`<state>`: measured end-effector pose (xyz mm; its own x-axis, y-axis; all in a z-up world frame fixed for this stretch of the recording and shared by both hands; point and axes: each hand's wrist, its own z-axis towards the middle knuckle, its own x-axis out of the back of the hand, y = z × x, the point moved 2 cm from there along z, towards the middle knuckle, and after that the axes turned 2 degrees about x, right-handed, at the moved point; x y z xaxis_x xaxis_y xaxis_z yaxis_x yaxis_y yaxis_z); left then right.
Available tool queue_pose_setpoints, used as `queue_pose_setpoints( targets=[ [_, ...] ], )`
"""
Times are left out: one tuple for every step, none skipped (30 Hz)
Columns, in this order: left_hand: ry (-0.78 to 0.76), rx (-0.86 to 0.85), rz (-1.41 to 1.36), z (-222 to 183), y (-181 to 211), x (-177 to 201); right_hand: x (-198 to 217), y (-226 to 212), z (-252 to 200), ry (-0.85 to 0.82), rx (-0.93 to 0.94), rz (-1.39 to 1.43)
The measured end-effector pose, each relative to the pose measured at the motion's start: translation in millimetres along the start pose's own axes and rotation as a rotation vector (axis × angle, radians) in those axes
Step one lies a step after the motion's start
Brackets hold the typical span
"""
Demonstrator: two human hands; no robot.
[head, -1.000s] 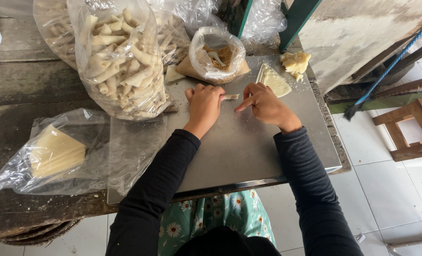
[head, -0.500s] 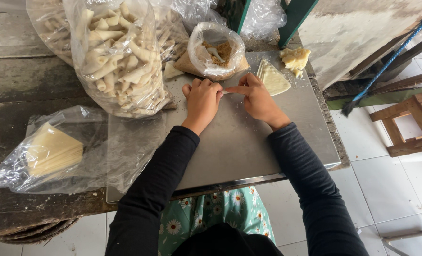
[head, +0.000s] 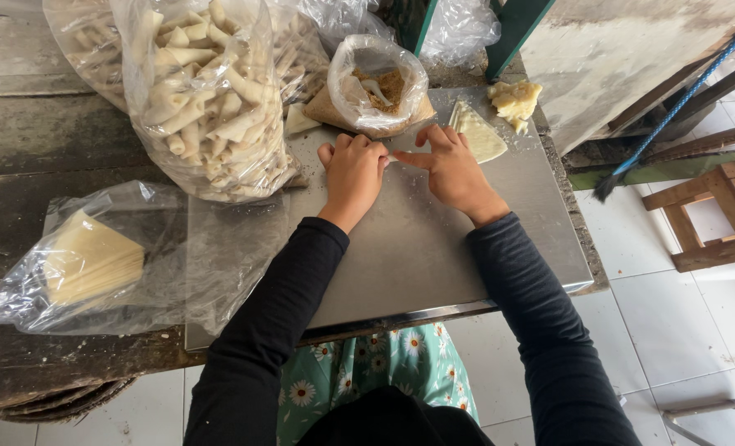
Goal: The person folds triangular dumpling wrappers around a grainy filling. They scoop filling into each wrapper, fold the edges to seal, and place the finished dumplings into a plastic bag.
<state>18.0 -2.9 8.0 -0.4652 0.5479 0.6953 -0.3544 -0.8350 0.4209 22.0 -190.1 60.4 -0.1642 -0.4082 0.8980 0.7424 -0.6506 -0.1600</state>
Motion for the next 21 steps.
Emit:
queue_pose_setpoints(
  targets=[
    [0.009, -0.005, 0.003, 0, 0, 0, 1, 0, 0, 0.003, 0.002, 0.016],
    [0.017, -0.01, 0.005, 0, 0, 0, 2, 1, -1, 0.005, 0.005, 0.032],
    [0.02, -0.009, 0.002, 0, 0, 0, 2, 1, 0, 0.009, 0.01, 0.049],
    [0.023, -0.007, -0.002, 0, -1, 1, 2, 1, 1, 0.025, -0.002, 0.054],
    [0.025, -0.007, -0.008, -1, 0, 1, 1, 1, 2, 0.04, -0.016, 0.059],
    [0.022, -0.004, -0.003, -1, -1, 1, 0, 1, 2, 0.056, -0.031, 0.064],
    [0.018, -0.003, 0.0, -1, 0, 0, -1, 0, 1, 0.067, -0.032, 0.066],
    [0.015, -0.002, 0.002, 0, 0, 0, -2, 0, 1, 0.078, -0.032, 0.069],
    [0.015, -0.002, 0.005, 0, 0, 0, -3, 0, 1, 0.089, -0.031, 0.073],
    [0.015, -0.003, 0.008, 0, 0, 0, -3, 0, 1, 0.071, -0.025, 0.089],
    [0.015, -0.003, 0.013, 0, 0, 1, -4, 1, 1, 0.052, -0.017, 0.105],
    [0.014, 0.0, 0.007, 0, 0, 1, -4, 2, 1, 0.033, -0.01, 0.121],
    [0.012, 0.003, 0.002, 0, 0, 1, -3, 4, 0, 0.026, -0.032, 0.127],
    [0.01, 0.005, -0.004, -1, 0, 1, -2, 6, -1, 0.018, -0.054, 0.133],
    [0.015, 0.002, -0.003, 0, 0, 1, -1, 8, -1, 0.011, -0.075, 0.138],
    [0.021, -0.001, -0.001, 0, 0, 2, 0, 10, -2, -0.004, -0.09, 0.145],
    [0.025, -0.005, -0.002, 0, 0, 2, 2, 13, -4, -0.02, -0.106, 0.15],
    [0.019, -0.001, -0.004, 0, 0, 1, 3, 16, -6, -0.035, -0.123, 0.156],
    [0.014, 0.003, -0.006, 0, 0, 1, 3, 17, -6, -0.054, -0.095, 0.193],
    [0.009, 0.008, -0.008, 0, 0, 1, 4, 19, -6, -0.073, -0.067, 0.231],
    [0.011, 0.009, -0.011, 0, 0, 1, 4, 20, -7, -0.092, -0.038, 0.27]
  ],
)
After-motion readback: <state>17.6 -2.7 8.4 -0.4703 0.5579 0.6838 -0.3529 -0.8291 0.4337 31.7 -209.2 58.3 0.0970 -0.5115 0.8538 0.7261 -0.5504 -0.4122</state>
